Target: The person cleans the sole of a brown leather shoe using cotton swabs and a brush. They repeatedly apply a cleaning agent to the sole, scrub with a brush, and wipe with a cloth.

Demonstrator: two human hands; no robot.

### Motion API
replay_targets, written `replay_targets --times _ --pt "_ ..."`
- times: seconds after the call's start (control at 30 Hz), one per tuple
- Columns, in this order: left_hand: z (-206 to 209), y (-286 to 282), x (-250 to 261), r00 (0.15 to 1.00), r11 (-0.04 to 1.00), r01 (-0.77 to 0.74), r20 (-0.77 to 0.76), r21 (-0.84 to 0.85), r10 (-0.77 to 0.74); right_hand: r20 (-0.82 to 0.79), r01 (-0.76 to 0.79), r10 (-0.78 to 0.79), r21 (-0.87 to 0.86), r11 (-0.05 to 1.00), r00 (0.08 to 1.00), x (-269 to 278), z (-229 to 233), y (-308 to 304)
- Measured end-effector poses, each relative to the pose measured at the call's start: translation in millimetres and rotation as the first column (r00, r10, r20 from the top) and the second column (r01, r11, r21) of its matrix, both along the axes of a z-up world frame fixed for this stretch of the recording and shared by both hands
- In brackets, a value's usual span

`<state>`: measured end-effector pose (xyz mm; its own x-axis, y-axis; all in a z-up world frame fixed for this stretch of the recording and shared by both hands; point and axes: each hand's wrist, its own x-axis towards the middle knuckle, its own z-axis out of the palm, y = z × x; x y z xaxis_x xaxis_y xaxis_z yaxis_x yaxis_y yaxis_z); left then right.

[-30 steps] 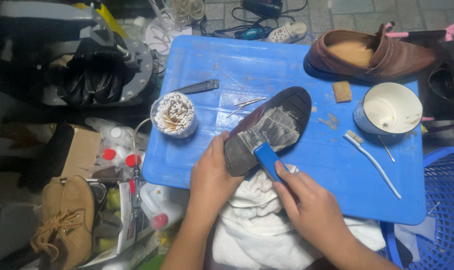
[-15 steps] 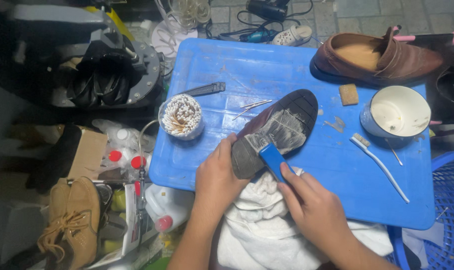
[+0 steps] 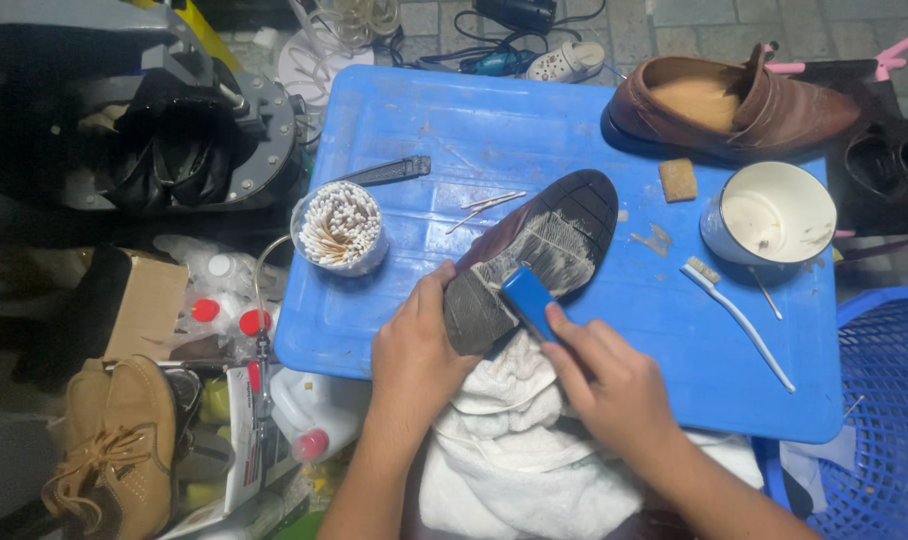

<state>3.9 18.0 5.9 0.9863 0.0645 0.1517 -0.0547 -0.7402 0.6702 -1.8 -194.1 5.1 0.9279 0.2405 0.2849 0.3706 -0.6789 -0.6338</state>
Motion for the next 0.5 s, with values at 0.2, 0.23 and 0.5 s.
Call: replay_targets --times 0.2,0.23,0.5 --pt "-2 -2 -2 1.0 1.0 -0.02 -0.005 0.015 0.02 0.097 0.099 -0.096 -0.022 0.995 0.991 18 -8 -14" --pt "-2 -2 0 1.0 1.0 -0.017 0.001 0.017 0.017 0.115 0.066 -0.063 -0.023 0.998 0.991 14 -9 -9" --pt "0 1 1 1.0 0.999 0.002 -0.024 0.037 -0.002 0.079 0.094 -0.096 0.026 0.995 0.992 45 -1 -25"
